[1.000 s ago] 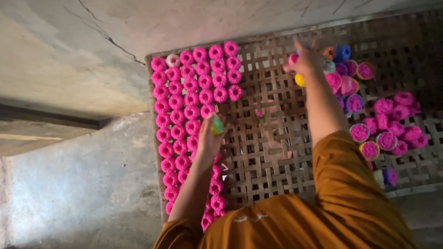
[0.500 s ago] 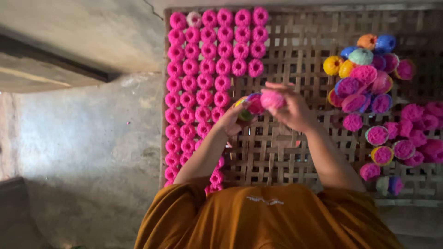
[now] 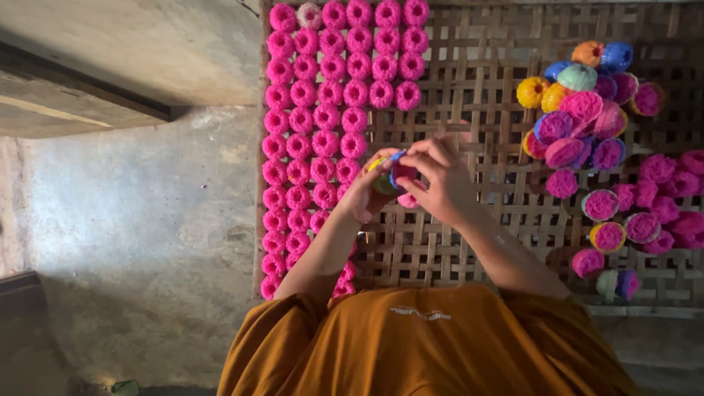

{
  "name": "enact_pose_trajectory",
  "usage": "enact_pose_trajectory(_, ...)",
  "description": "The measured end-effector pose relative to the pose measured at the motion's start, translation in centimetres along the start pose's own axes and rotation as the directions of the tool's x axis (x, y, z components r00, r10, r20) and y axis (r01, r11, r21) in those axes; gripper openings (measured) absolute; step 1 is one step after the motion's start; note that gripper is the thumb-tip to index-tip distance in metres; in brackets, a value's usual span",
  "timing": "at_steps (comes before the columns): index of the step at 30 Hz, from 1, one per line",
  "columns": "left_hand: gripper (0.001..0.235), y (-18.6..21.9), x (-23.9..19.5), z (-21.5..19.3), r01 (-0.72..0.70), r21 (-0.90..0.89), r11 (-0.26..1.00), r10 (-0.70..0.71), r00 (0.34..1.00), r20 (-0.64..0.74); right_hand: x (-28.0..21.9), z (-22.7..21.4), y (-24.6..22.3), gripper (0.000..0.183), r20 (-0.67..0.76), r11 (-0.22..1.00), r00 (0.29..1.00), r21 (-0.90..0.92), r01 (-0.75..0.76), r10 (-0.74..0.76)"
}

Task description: The person repeatedly picks up pink ring-shaped items and colorful plastic molds from a woven tray, places the rings into the molds, and sets the assembled units aside. The person also moves loose rings and molds around the tray to continue the assembly process.

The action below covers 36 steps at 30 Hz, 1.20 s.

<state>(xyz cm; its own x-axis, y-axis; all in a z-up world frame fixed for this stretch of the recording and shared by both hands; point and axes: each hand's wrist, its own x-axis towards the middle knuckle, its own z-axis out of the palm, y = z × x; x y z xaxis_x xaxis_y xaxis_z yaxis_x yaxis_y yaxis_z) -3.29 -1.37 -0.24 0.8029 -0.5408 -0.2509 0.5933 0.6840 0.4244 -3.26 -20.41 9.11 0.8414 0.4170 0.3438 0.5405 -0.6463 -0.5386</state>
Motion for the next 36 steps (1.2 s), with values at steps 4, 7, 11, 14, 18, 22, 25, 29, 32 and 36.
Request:
enact_pose_trajectory(4, 0.044, -0.2, -0.9, -0.6, -0.099, 0.074, 0.992, 0.103, 0.993, -0.048, 0.2, 1.8, 0.3, 0.026, -0.008, 0.97, 0.989, -0.195, 0.146, -0.15)
enact_pose_trajectory(7, 0.046, 0.3, -1.4, -0.4, -0.16, 0.021, 0.987, 0.161, 0.986, -0.042, 0.4, 4.0, 1.3, 0.02, -0.147, 0.962, 0.988, 0.261, 0.08, -0.042)
enact_pose_trajectory(11, 0.052, 1.2, -1.5, -0.5, -0.191, 0.035, 0.981, 0.194, 0.963, -0.188, 0.6, 6.0, 2.6, 0.028, 0.129, 0.102, 0.907, 0.978, -0.184, 0.401)
enact_pose_trajectory(14, 0.05, 1.4, -1.6, -1.6, -0.272, 0.133, 0.953, 0.298, 0.92, -0.256, 0.4, 7.0, 3.3, 0.035, 0.393, -0.195, 0.837, 0.919, -0.342, 0.382)
enact_pose_trajectory(18, 0.048, 1.1, -2.3, -3.6, -0.324, 0.259, 0.91, 0.384, 0.895, -0.229, 1.4, 9.0, 5.2, 0.028, 0.424, 0.499, 0.827, 0.661, -0.561, 0.368)
enact_pose_trajectory(22, 0.045, 1.6, -2.7, -4.7, -0.403, 0.407, 0.82, 0.54, 0.782, -0.313, 3.7, 12.5, 9.1, 0.032, 0.207, 0.585, 0.878, 0.677, -0.447, 0.431)
enact_pose_trajectory(25, 0.047, 3.0, -2.8, -4.8, -0.44, 0.227, 0.869, 0.495, 0.769, -0.405, 5.1, 14.6, 11.6, 0.038, -0.09, 0.819, 0.93, 0.51, -0.263, 0.355)
enact_pose_trajectory(29, 0.05, 4.2, -3.2, -4.9, -0.44, 0.082, 0.894, 0.431, 0.797, -0.422, 6.3, 16.0, 11.4, 0.033, -0.176, 0.896, 0.898, 0.277, -0.348, 0.403)
enact_pose_trajectory(32, 0.051, 3.4, -3.1, -5.1, -0.429, 0.071, 0.901, 0.418, 0.81, -0.412, 6.3, 14.7, 9.4, 0.032, -0.278, 0.974, 0.934, 0.032, -0.223, 0.223)
enact_pose_trajectory(36, 0.055, 2.1, -3.1, -5.8, -0.41, 0.034, 0.912, 0.38, 0.808, -0.45, 5.0, 10.2, 6.0, 0.038, -0.227, 0.963, 0.965, -0.201, -0.18, 0.133)
